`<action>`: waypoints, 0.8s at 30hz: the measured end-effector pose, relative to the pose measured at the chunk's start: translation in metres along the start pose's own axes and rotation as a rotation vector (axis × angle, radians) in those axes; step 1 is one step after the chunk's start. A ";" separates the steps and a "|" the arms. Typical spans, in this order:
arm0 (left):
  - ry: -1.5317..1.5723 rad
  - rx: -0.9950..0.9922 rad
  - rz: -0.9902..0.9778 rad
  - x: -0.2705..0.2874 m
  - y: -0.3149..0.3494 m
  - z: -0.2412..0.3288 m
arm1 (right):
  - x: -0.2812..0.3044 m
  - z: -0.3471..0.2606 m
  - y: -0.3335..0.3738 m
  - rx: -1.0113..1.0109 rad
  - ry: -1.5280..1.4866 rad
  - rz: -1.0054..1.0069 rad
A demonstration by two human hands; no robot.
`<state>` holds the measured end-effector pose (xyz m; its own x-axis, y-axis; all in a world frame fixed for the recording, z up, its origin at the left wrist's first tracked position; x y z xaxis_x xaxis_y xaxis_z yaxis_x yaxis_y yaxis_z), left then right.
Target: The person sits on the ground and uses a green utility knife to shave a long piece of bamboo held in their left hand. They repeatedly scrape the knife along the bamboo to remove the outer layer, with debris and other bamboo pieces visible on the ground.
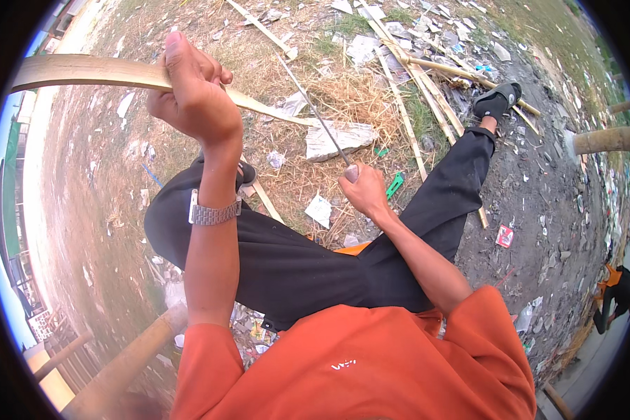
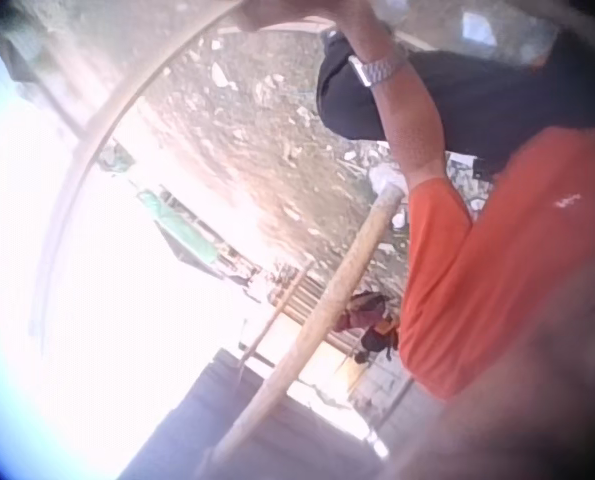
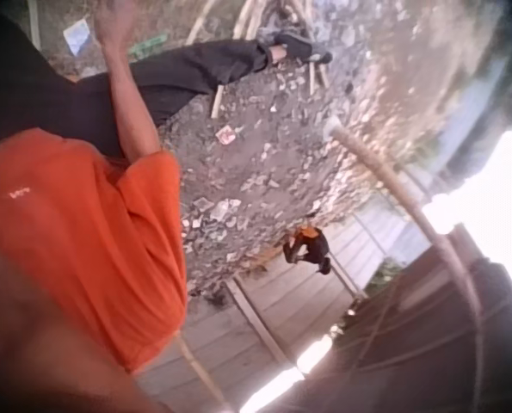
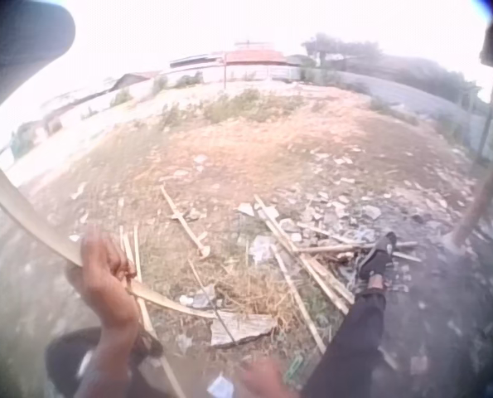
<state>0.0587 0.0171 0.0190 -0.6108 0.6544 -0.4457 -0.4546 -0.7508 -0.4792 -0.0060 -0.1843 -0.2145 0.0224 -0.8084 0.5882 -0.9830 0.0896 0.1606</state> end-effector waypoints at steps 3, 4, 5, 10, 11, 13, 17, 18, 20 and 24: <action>0.000 -0.007 -0.016 -0.003 0.002 0.003 | -0.017 0.002 0.005 0.054 -0.059 -0.002; -0.022 -0.015 -0.012 -0.003 0.002 0.004 | -0.028 0.012 0.006 0.078 0.037 0.003; -0.031 -0.007 -0.015 -0.005 0.006 0.000 | -0.042 0.045 0.003 -0.020 0.133 -0.016; 0.012 0.063 0.038 -0.002 -0.001 -0.005 | -0.035 0.116 -0.008 -0.274 0.387 0.040; 0.019 0.070 0.031 -0.001 -0.005 -0.005 | -0.033 0.110 -0.010 -0.273 0.332 0.025; 0.030 0.091 0.024 0.001 -0.012 -0.009 | -0.027 0.098 -0.013 -0.274 0.230 -0.009; 0.024 0.083 0.022 0.006 -0.010 -0.006 | -0.014 0.048 -0.009 -0.183 0.075 -0.024; 0.025 0.078 0.025 0.006 -0.009 -0.004 | -0.017 0.045 -0.009 -0.189 -0.028 -0.012; 0.013 0.065 0.013 0.004 -0.003 -0.003 | -0.036 0.071 -0.008 -0.274 0.068 -0.098; 0.020 0.043 -0.022 -0.007 -0.001 -0.005 | -0.053 0.109 -0.003 -0.414 0.143 -0.114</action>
<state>0.0664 0.0134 0.0186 -0.5875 0.6722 -0.4506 -0.4955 -0.7390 -0.4565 -0.0240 -0.2052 -0.3325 0.1800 -0.7410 0.6470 -0.8177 0.2529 0.5171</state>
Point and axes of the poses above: each hand's wrist, its own y-axis away from the middle knuckle, its own x-axis out of the back of the hand, z = x × y, the point moved 4 cm from there along -y, towards the middle knuckle, and after that the axes turned 14 degrees about z, right-handed, at the moved point
